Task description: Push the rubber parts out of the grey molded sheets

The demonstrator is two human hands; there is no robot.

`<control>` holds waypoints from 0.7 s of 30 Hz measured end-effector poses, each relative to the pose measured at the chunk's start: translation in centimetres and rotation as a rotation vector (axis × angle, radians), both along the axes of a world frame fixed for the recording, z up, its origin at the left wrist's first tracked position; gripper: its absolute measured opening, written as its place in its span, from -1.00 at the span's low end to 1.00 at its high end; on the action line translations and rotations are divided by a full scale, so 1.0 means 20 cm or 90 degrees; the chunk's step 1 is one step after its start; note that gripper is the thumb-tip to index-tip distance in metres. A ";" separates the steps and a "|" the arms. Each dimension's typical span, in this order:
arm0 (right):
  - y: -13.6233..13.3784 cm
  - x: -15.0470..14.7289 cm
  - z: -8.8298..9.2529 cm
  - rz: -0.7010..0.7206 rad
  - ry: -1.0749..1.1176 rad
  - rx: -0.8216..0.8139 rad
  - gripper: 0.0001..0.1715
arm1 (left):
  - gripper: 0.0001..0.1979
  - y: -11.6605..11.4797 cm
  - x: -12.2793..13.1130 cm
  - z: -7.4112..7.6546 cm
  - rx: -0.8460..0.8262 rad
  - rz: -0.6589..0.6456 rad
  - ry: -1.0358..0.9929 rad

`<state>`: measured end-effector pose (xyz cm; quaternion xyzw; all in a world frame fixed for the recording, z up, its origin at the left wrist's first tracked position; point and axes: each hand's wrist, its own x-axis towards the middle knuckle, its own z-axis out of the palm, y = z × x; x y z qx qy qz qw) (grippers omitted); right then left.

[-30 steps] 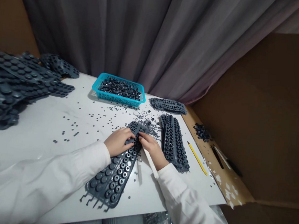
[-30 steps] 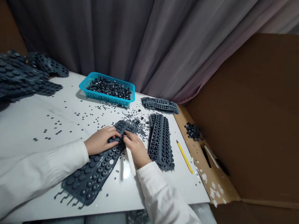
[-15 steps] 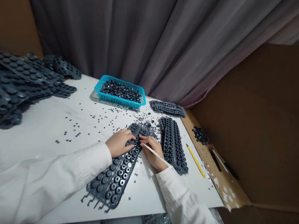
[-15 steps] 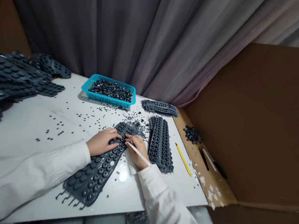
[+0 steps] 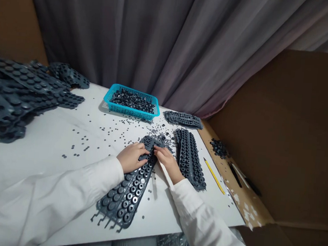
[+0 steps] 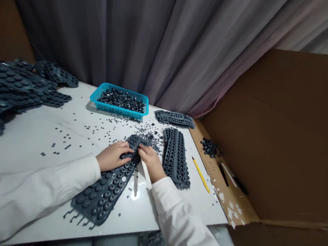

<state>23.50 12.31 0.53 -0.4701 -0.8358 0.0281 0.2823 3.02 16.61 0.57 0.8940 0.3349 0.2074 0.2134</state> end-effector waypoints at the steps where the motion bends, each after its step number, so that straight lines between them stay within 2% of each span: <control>1: 0.01 0.01 0.00 -0.025 0.021 0.007 -0.77 | -0.71 0.00 0.00 0.00 -0.002 0.000 0.001; 4: 0.02 0.02 0.00 -0.091 0.100 0.028 -0.80 | -0.71 0.00 0.00 0.00 -0.003 -0.001 0.000; 6: 0.02 0.01 0.01 -0.104 0.148 0.021 -0.84 | -0.71 0.00 0.00 0.00 0.000 0.000 0.000; 10: 0.00 -0.02 0.02 -0.078 0.233 -0.053 -0.92 | -0.73 0.00 0.00 -0.01 0.007 0.001 0.001; 14: -0.04 -0.04 0.01 -0.059 0.325 -0.114 -0.89 | -0.74 -0.01 0.00 -0.01 0.001 0.003 -0.023; 18: -0.05 -0.06 0.01 -0.095 0.472 -0.205 -0.84 | -0.67 0.04 -0.01 0.02 -0.078 0.011 -0.063; 21: -0.03 -0.06 0.01 -0.130 0.559 -0.236 -0.81 | -0.71 0.12 0.02 0.05 -0.104 0.002 -0.058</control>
